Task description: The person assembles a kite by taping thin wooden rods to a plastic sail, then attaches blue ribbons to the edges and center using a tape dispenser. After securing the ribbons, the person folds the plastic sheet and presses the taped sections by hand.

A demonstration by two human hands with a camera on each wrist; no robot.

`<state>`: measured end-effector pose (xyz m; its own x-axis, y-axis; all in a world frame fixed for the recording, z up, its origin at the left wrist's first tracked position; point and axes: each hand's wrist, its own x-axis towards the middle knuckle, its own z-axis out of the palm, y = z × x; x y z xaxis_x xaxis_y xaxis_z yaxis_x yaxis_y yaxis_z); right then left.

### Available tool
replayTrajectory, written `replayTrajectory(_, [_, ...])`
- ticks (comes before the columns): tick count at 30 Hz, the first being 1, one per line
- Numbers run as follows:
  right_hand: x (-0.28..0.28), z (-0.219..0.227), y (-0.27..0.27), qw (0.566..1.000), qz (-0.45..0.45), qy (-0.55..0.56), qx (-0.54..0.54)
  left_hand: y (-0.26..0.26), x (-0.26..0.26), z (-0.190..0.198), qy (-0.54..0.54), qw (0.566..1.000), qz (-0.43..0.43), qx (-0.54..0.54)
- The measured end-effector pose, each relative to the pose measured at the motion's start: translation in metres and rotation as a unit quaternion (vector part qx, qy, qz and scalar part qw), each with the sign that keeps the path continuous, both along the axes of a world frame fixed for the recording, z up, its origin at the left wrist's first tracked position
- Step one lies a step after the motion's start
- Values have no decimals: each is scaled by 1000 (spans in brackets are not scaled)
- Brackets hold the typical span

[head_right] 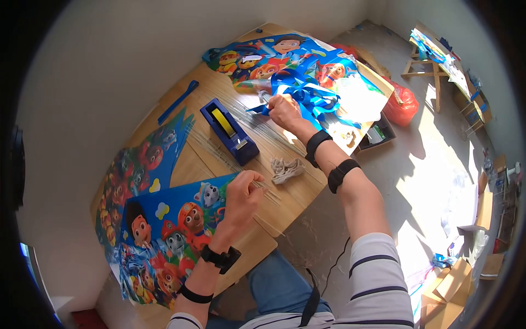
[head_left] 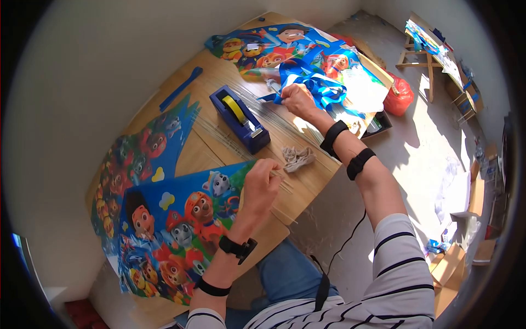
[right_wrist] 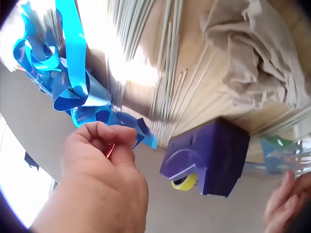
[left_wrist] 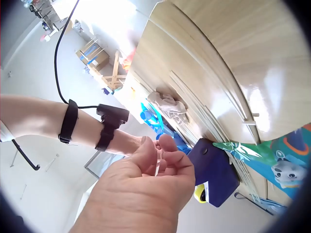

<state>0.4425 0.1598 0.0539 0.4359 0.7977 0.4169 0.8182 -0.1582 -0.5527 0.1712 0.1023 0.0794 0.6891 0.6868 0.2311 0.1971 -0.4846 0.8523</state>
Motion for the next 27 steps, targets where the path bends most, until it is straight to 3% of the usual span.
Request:
replayTrajectory(1, [6,29,4,985,20,169,11,0,-8,5,-1,1000,9,-8])
replayTrajectory(2, [11,71,5,942,38,334,22,0,-17,11,-3,1000,16,-16])
replayTrajectory(4, [22,131,11,870,79,457,168,-2,-35,31,15,998,39,-49])
replayTrajectory(6, [27,189,7,800,255,471,269,-2,-54,45,19,995,61,-79])
replayTrajectory(9, [-17,240,-7,814,272,409,311,-6,-82,66,-34,986,88,-138])
replayTrajectory(11, [-87,261,-46,846,320,321,282,-19,-101,97,-116,969,98,-193])
replayTrajectory(13, [-158,264,-93,845,378,338,168,-34,-126,120,-180,970,114,-118])
replayTrajectory(14, [-188,262,-115,865,378,313,108,-42,-139,130,-212,967,121,-79])
replayTrajectory(15, [-218,246,-131,858,387,325,91,-52,-155,138,-246,957,121,-92])
replayTrajectory(17, [-268,224,-159,875,399,228,155,-73,-189,151,-312,935,122,-115])
replayTrajectory(19, [-307,200,-177,862,402,264,158,-97,-213,156,-318,928,148,-127])
replayTrajectory(24, [-349,188,-203,865,383,310,96,-136,-248,159,-358,901,209,-125])
replayTrajectory(27, [-358,194,-221,860,376,343,35,-150,-255,162,-391,871,231,-186])
